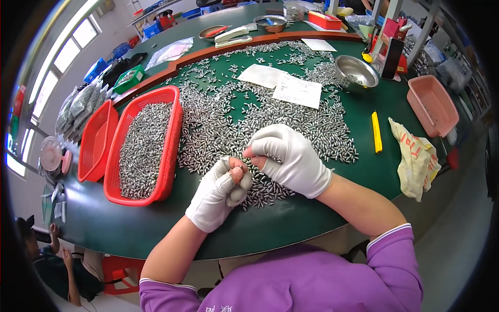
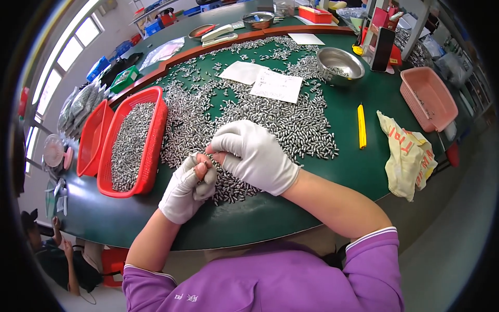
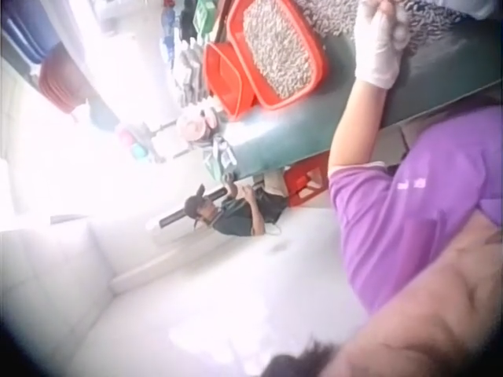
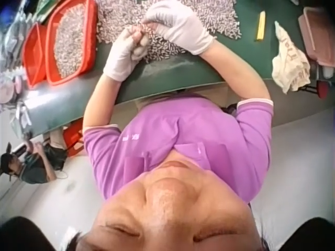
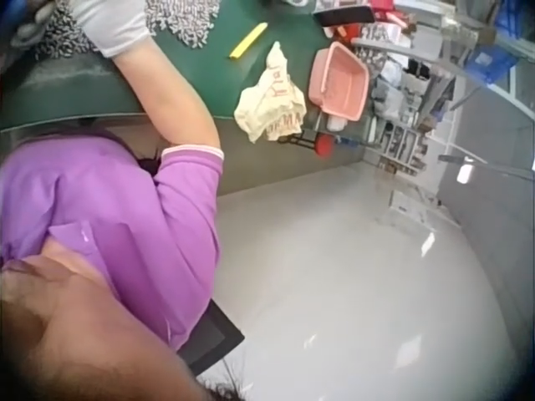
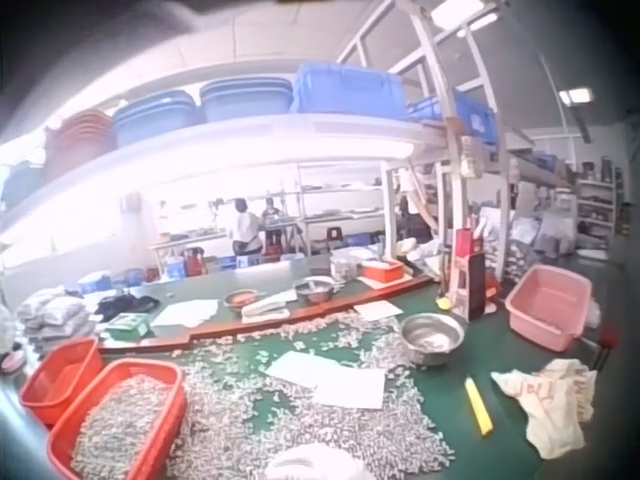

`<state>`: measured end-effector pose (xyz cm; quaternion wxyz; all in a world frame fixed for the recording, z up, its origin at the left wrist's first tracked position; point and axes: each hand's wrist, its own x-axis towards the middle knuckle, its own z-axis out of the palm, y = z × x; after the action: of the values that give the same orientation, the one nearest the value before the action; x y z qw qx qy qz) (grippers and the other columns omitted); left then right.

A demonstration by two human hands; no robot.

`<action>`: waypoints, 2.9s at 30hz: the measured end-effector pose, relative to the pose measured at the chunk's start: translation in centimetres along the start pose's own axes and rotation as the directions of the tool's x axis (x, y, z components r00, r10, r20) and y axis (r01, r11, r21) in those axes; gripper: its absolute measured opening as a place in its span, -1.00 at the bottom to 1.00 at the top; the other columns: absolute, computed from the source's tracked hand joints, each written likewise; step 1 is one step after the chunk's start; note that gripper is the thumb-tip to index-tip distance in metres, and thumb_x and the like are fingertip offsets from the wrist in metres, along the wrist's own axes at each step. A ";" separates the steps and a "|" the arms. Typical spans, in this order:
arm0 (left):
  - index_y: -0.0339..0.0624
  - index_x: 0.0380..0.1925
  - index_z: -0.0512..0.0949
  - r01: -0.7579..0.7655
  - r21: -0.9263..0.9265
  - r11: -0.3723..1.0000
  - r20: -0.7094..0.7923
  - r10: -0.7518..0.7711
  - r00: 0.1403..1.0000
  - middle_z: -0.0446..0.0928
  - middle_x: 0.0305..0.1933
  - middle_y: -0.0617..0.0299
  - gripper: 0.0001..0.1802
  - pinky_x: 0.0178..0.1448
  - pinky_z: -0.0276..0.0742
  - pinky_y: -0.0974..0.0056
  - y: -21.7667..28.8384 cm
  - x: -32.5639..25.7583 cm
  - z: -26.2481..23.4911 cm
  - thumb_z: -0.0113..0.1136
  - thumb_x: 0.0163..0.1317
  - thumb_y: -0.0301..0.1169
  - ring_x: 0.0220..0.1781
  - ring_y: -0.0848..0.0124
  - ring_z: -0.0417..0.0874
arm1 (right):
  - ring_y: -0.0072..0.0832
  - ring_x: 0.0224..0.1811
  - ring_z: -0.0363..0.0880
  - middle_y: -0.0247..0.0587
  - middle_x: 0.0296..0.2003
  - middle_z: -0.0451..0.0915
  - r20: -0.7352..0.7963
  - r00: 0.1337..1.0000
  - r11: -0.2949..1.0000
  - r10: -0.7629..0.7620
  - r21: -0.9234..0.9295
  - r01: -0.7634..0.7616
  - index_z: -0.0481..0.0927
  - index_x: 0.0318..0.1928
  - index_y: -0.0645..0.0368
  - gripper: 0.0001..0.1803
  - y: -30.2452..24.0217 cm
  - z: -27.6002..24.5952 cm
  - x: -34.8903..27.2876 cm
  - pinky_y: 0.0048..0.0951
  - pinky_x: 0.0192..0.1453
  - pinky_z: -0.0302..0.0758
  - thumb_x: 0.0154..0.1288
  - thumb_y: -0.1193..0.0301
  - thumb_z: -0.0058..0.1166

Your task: Sorting and inspecting a large quantity of small metal components on a workbench.

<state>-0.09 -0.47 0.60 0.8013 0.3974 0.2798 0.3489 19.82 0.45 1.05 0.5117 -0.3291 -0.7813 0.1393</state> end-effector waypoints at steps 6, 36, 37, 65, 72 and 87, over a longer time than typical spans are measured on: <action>-0.04 -0.20 0.39 0.026 -0.052 0.998 0.016 -0.025 1.000 0.40 -0.45 0.35 -0.81 -0.51 0.09 0.52 0.1 -0.1 -0.1 0.13 0.34 -0.23 -0.59 0.62 0.22 | -0.22 -0.32 0.58 -0.24 -0.37 0.60 0.047 0.992 0.992 -0.118 -0.047 0.120 0.63 -0.34 0.13 -0.83 -0.5 0.1 0.5 -0.26 -0.23 0.53 -0.02 0.46 0.29; -0.11 -0.20 0.43 -0.026 -0.075 0.997 -0.008 0.026 1.000 0.46 -0.42 0.32 -0.75 -0.50 0.15 0.51 -0.1 0.1 -0.5 0.10 0.34 -0.18 -0.58 0.62 0.27 | -0.23 -0.02 0.51 -0.20 -0.15 0.55 0.183 0.975 0.839 0.128 -0.544 -0.009 0.66 -0.33 0.06 -0.84 2.1 -0.6 -0.4 -0.22 0.07 0.46 0.00 0.41 0.21; -0.08 -0.22 0.44 -0.029 -0.060 0.998 -0.037 0.027 0.999 0.41 -0.46 0.31 -0.77 -0.52 0.13 0.50 0.0 0.2 -0.2 0.11 0.33 -0.18 -0.61 0.60 0.22 | -0.23 -0.03 0.51 -0.21 -0.16 0.56 0.179 0.975 0.839 0.131 -0.544 -0.013 0.65 -0.35 0.06 -0.86 1.9 -0.5 -0.4 -0.22 0.06 0.46 0.00 0.39 0.21; -0.05 -0.25 0.42 -0.025 -0.088 0.996 -0.056 0.020 0.998 0.38 -0.46 0.29 -0.77 -0.53 0.13 0.48 -0.1 0.4 -0.2 0.16 0.29 -0.18 -0.62 0.58 0.21 | -0.26 -0.06 0.51 -0.28 -0.19 0.55 0.119 0.988 0.866 0.100 -0.499 -0.027 0.62 -0.39 0.03 -0.88 3.4 1.1 0.0 -0.18 0.02 0.43 0.01 0.34 0.20; -0.07 -0.21 0.41 -0.013 -0.086 0.996 -0.008 0.013 1.000 0.44 -0.43 0.30 -0.75 -0.49 0.16 0.49 -0.2 0.4 -0.7 0.14 0.30 -0.17 -0.57 0.59 0.26 | -0.25 -0.08 0.53 -0.24 -0.21 0.56 0.165 0.977 0.854 0.132 -0.519 -0.028 0.59 -0.42 0.11 -0.88 3.4 1.2 0.3 -0.24 0.00 0.47 0.00 0.38 0.20; -0.05 -0.14 0.35 0.061 -0.048 0.997 0.074 -0.057 0.996 0.38 -0.37 0.30 -0.67 -0.42 0.13 0.47 0.0 -0.2 0.2 0.24 0.20 -0.25 -0.53 0.58 0.21 | -0.13 -0.05 0.53 -0.14 -0.21 0.56 0.041 0.999 0.976 -0.010 -0.218 0.019 0.48 -0.40 0.15 -0.84 -0.9 -0.2 0.8 -0.17 0.02 0.47 -0.01 0.46 0.20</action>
<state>-0.04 -0.70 0.73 0.8307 0.3808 0.2534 0.3174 19.50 0.31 2.19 0.4579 -0.3748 -0.8043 0.0555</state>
